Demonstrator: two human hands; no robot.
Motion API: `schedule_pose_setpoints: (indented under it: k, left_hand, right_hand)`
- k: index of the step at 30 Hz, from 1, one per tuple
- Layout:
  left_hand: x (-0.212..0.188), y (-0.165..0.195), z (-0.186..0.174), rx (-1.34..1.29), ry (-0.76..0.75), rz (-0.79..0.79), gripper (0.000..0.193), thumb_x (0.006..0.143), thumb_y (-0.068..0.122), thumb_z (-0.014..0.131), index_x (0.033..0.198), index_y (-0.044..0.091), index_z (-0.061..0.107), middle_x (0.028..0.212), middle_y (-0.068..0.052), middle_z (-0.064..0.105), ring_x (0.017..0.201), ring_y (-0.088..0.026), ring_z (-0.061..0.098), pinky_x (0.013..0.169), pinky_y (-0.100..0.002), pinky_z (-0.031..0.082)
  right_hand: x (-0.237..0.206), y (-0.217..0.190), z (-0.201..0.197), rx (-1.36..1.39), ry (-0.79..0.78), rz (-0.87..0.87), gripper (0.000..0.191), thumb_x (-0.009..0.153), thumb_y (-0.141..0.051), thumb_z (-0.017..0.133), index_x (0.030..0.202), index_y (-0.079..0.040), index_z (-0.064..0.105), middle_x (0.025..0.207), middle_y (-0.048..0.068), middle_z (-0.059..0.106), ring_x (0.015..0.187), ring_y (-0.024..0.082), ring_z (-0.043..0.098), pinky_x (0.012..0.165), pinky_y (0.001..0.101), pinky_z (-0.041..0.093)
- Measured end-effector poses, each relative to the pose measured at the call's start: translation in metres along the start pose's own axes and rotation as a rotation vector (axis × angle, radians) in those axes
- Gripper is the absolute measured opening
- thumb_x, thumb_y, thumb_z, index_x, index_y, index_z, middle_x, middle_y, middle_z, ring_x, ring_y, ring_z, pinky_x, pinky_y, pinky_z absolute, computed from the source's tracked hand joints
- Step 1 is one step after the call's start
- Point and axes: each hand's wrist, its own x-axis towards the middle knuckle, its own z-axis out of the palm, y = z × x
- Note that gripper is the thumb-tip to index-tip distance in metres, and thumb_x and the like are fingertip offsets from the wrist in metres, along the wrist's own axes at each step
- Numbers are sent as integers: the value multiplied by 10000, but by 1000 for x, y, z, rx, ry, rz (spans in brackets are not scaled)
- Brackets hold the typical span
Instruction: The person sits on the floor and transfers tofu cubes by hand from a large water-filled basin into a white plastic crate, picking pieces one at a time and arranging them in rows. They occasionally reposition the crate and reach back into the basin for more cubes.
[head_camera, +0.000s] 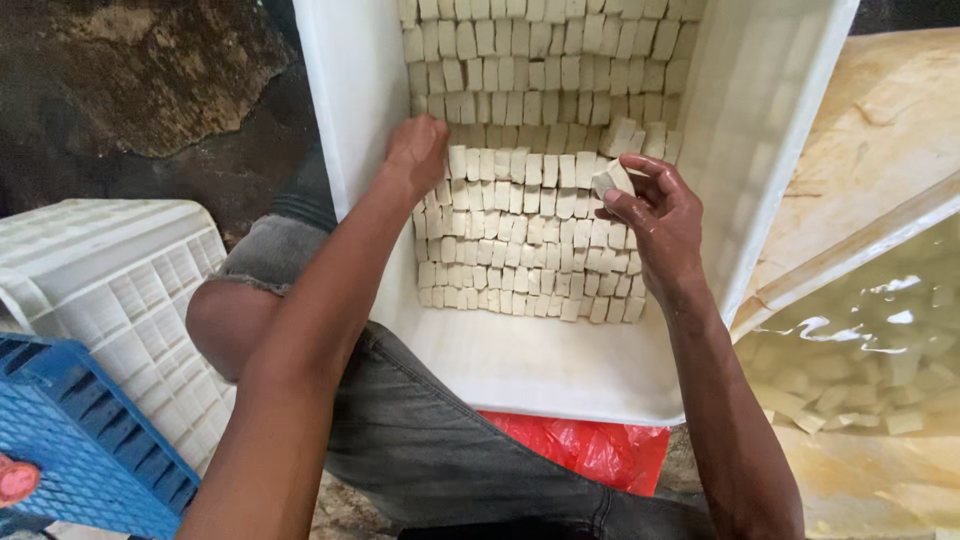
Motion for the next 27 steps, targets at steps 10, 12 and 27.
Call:
schedule_pose_setpoints:
  k: [10,12,27]
  left_hand:
    - [11,9,-13,-401,-81,-373,285,756,50,699,1025,-44,716,1129,-311,675,1074,-469,660,886,-514,563]
    - [1,15,-6,-466,1,-441,306,750,84,730,1023,-51,713,1122,-301,686,1068,-457,673,911,-500,563]
    - [-23,50,15,-471,307,-469,334,745,25,705,1067,-53,656,1232,-271,563,1110,-469,591,1000,-520,501]
  right_hand:
    - [13,12,6,84,5,168,488,911,-109,687,1349,-2,502,1124,178,653,1016,257,737,866,366,645]
    - [15,16,9,189,-38,227,465,944,-168,681,1337,26,526,1129,192,663,984,266,728,846,374,630]
    - [0,29,3,155,-30,272,461,951,-184,660,1321,75,569,1110,162,681,973,258,721,825,371,610]
